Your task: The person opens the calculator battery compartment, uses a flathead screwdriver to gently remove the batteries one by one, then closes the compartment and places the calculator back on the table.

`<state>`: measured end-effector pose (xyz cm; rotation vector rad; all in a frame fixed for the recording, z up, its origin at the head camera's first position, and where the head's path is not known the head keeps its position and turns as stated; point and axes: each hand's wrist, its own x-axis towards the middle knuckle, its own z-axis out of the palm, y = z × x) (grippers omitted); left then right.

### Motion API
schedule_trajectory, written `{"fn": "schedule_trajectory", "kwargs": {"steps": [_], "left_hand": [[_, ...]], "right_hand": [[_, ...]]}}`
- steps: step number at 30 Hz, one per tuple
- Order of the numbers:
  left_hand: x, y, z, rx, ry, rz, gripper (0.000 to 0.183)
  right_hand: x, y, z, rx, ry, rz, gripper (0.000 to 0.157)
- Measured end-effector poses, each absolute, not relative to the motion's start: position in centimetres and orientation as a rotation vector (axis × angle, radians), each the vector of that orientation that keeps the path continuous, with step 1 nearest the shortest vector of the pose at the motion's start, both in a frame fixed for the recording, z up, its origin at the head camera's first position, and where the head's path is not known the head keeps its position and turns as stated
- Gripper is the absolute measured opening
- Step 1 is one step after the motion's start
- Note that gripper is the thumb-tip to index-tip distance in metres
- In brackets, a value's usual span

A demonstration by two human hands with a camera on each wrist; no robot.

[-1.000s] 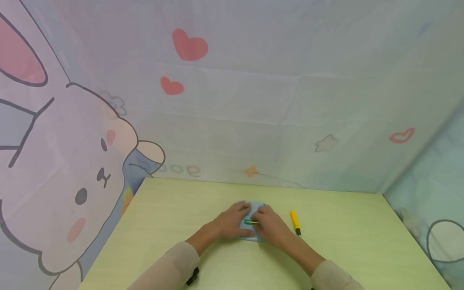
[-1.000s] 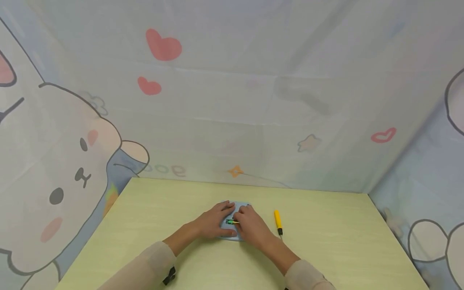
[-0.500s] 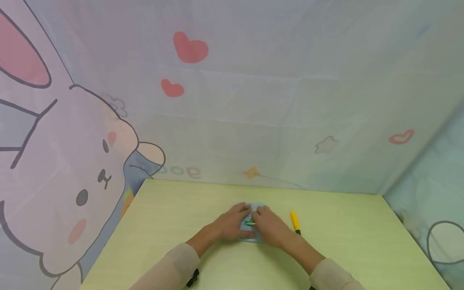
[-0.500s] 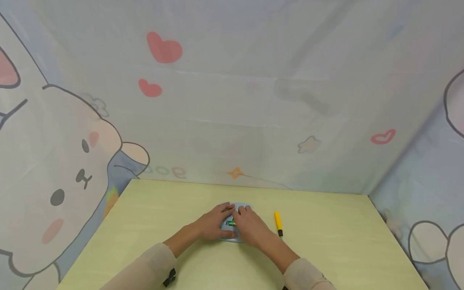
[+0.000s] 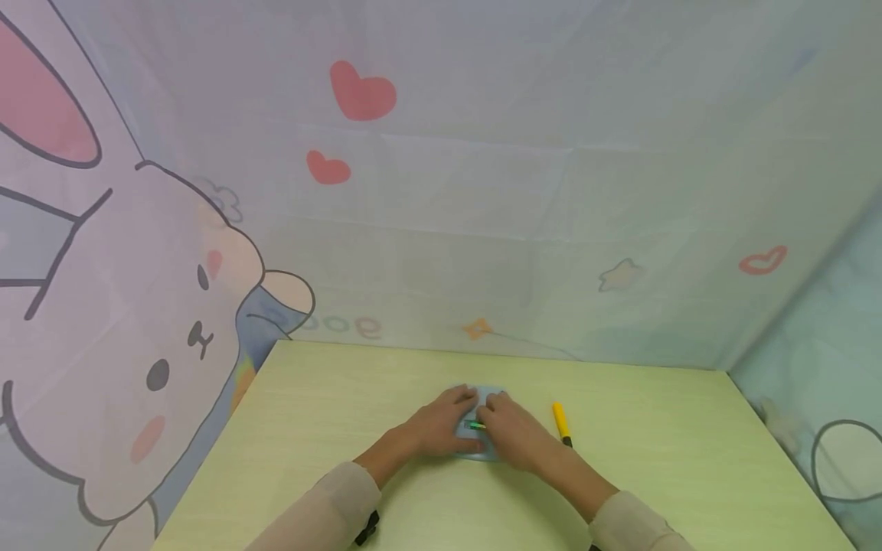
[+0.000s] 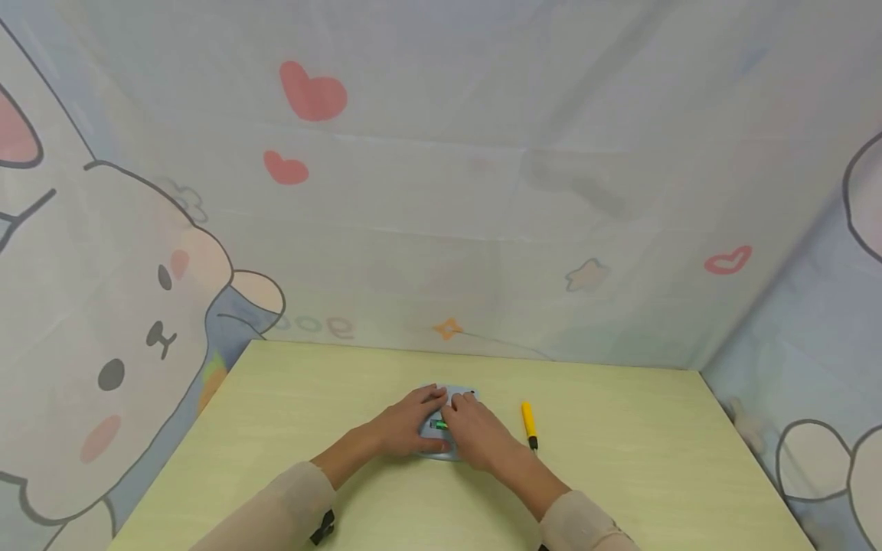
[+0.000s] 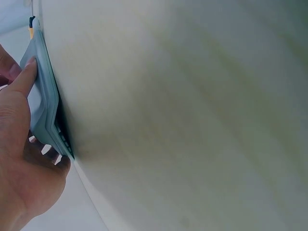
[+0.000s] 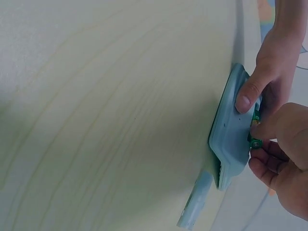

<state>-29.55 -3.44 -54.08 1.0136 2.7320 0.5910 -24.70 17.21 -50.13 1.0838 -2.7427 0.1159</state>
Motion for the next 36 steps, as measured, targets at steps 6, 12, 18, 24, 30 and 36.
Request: {"fn": "schedule_trajectory", "kwargs": {"steps": [6, 12, 18, 24, 30, 36], "left_hand": [[-29.5, -3.4, -53.8, 1.004, 2.73, 0.603, 0.094], [-29.3, -3.5, -53.4, 0.978, 2.727, 0.614, 0.095], [-29.3, -3.3, -53.3, 0.968, 2.721, 0.616, 0.095], [-29.2, -3.2, -53.3, 0.978, 2.73, 0.602, 0.096], [-29.3, -3.3, -53.4, 0.979, 2.736, 0.611, 0.097], [-29.3, -3.3, -53.5, 0.962, 2.741, 0.606, 0.097]], "right_hand": [[-24.7, 17.9, -50.0, 1.099, -2.751, 0.255, 0.011], [-24.8, 18.7, -50.0, 1.059, -2.753, 0.519, 0.007], [-24.9, 19.8, -50.4, 1.004, -2.713, 0.609, 0.013], [-24.9, 20.6, -50.5, 0.908, -2.757, 0.693, 0.013], [-25.0, 21.0, -50.6, 0.8, -2.788, 0.773, 0.012], [-24.9, 21.3, -50.4, 0.743, -2.777, 0.852, 0.017]]}}
